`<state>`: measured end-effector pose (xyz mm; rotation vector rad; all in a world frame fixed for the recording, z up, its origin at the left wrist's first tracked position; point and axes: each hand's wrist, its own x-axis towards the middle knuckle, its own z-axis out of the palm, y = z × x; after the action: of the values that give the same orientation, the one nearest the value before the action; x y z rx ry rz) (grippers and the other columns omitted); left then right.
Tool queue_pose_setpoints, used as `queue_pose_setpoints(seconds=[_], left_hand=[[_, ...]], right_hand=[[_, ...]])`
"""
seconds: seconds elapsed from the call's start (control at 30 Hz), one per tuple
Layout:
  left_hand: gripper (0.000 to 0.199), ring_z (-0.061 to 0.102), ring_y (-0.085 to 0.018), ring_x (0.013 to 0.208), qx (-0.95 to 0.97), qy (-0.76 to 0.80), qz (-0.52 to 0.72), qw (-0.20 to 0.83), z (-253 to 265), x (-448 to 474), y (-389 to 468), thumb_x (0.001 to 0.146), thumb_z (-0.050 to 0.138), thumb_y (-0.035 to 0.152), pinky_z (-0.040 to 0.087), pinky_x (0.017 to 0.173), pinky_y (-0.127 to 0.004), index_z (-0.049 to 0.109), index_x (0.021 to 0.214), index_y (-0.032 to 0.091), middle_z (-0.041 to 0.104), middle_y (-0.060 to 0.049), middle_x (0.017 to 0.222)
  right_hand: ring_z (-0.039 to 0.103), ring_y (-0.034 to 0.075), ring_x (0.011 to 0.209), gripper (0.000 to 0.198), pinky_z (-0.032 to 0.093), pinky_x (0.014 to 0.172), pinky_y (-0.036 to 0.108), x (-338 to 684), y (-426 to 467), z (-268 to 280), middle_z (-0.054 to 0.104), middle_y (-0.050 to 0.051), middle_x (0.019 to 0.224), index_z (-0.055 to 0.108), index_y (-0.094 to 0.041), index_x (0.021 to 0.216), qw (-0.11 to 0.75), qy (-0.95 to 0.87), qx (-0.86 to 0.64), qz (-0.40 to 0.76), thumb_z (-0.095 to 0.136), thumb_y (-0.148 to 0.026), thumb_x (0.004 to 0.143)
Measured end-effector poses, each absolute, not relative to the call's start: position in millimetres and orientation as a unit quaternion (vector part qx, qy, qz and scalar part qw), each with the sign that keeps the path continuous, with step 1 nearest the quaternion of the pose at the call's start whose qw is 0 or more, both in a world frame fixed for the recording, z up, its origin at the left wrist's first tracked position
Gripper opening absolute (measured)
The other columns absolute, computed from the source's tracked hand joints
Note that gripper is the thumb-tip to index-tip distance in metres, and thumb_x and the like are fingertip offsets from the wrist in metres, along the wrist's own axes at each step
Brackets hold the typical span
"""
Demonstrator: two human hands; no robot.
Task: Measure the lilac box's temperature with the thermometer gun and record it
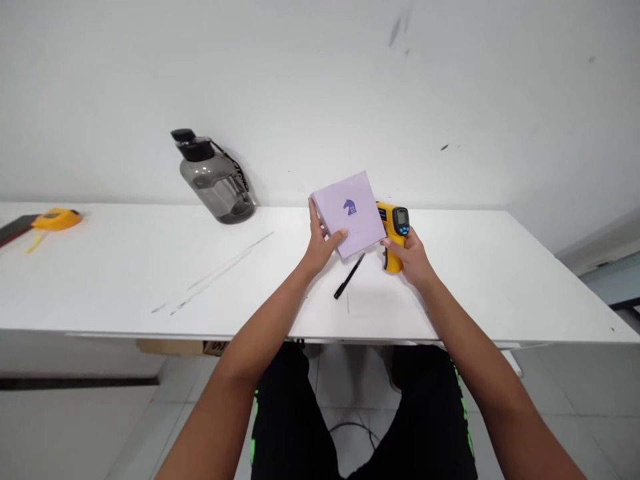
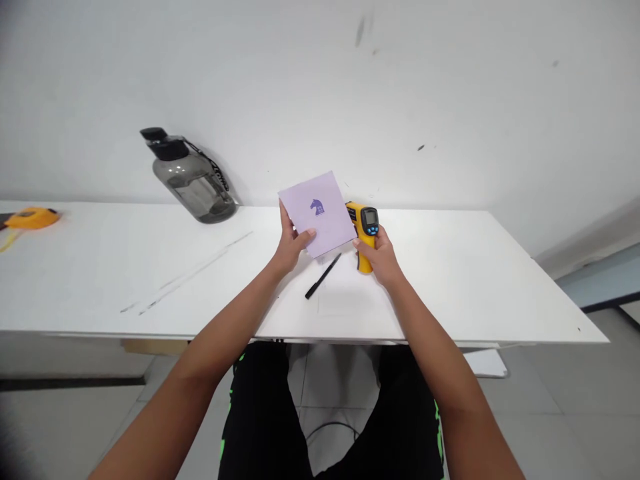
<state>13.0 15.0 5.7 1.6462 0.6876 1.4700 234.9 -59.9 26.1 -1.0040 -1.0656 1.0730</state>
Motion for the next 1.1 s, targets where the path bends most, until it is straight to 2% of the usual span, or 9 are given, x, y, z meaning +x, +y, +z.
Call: queue_pose_setpoints(seconds=[0.2,0.33,0.47,0.6,0.73,0.93,1.0,1.1], left_hand=[[0.114,0.059,-0.032,0.132,0.619,0.293,0.549,0.479,16,18,1,0.080,0.075,0.066,0.054,0.106,-0.055,-0.004,0.161,0.054,0.047,-0.009,0.151],[0.113,0.050,-0.031,0.144,0.583,0.303,0.546,0.520,23,20,-7,0.080,0.070,0.073,0.049,0.112,-0.055,-0.005,0.161,0.052,0.042,-0.009,0.157],[0.116,0.041,-0.033,0.151,0.541,0.301,0.550,0.560,36,20,-14,0.071,0.081,0.069,0.045,0.118,-0.055,0.011,0.159,0.043,0.035,-0.010,0.164],[0.105,0.051,-0.039,0.142,0.477,0.359,0.513,0.617,41,19,-15,0.066,0.087,0.061,0.050,0.110,-0.061,0.029,0.150,0.034,0.047,-0.014,0.156],[0.096,0.057,-0.038,0.135,0.435,0.358,0.525,0.638,36,21,-11,0.066,0.088,0.055,0.053,0.107,-0.061,0.036,0.143,0.031,0.052,-0.014,0.150],[0.094,0.057,-0.035,0.134,0.458,0.343,0.571,0.588,29,21,-5,0.063,0.090,0.055,0.052,0.108,-0.056,0.038,0.137,0.029,0.055,-0.014,0.143],[0.096,0.053,-0.035,0.138,0.494,0.349,0.592,0.533,25,19,-1,0.064,0.088,0.060,0.048,0.113,-0.055,0.037,0.138,0.028,0.052,-0.015,0.145],[0.116,0.041,-0.036,0.147,0.569,0.377,0.619,0.388,18,13,7,0.056,0.092,0.061,0.039,0.121,-0.054,0.027,0.146,0.029,0.040,-0.018,0.154]], right_hand=[[0.067,0.018,0.094,0.067,0.062,0.070,0.032,237,-61,30,0.068,0.001,0.126,0.056,-0.032,0.121,0.643,-0.431,-0.421,0.473,0.091,-0.042,0.064],[0.066,0.017,0.086,0.069,0.063,0.070,0.035,241,-65,38,0.069,0.002,0.115,0.059,-0.030,0.122,0.634,-0.424,-0.420,0.492,0.093,-0.041,0.063],[0.065,0.018,0.082,0.072,0.064,0.068,0.037,237,-65,35,0.070,0.003,0.110,0.058,-0.029,0.120,0.631,-0.428,-0.431,0.482,0.095,-0.042,0.060],[0.066,0.017,0.084,0.071,0.064,0.067,0.036,233,-65,30,0.069,0.002,0.118,0.054,-0.031,0.116,0.638,-0.447,-0.428,0.458,0.095,-0.043,0.059],[0.066,0.016,0.084,0.067,0.062,0.065,0.033,233,-66,29,0.069,0.001,0.121,0.052,-0.031,0.112,0.640,-0.449,-0.427,0.455,0.094,-0.041,0.061],[0.064,0.015,0.076,0.064,0.058,0.061,0.031,235,-63,29,0.072,0.001,0.112,0.053,-0.030,0.111,0.630,-0.452,-0.437,0.457,0.092,-0.041,0.061],[0.065,0.015,0.076,0.063,0.058,0.061,0.031,234,-62,27,0.073,0.001,0.113,0.053,-0.030,0.111,0.623,-0.454,-0.451,0.450,0.091,-0.040,0.061],[0.068,0.018,0.087,0.060,0.060,0.068,0.034,232,-62,23,0.073,0.003,0.117,0.052,-0.029,0.112,0.622,-0.460,-0.487,0.405,0.087,-0.040,0.064]])
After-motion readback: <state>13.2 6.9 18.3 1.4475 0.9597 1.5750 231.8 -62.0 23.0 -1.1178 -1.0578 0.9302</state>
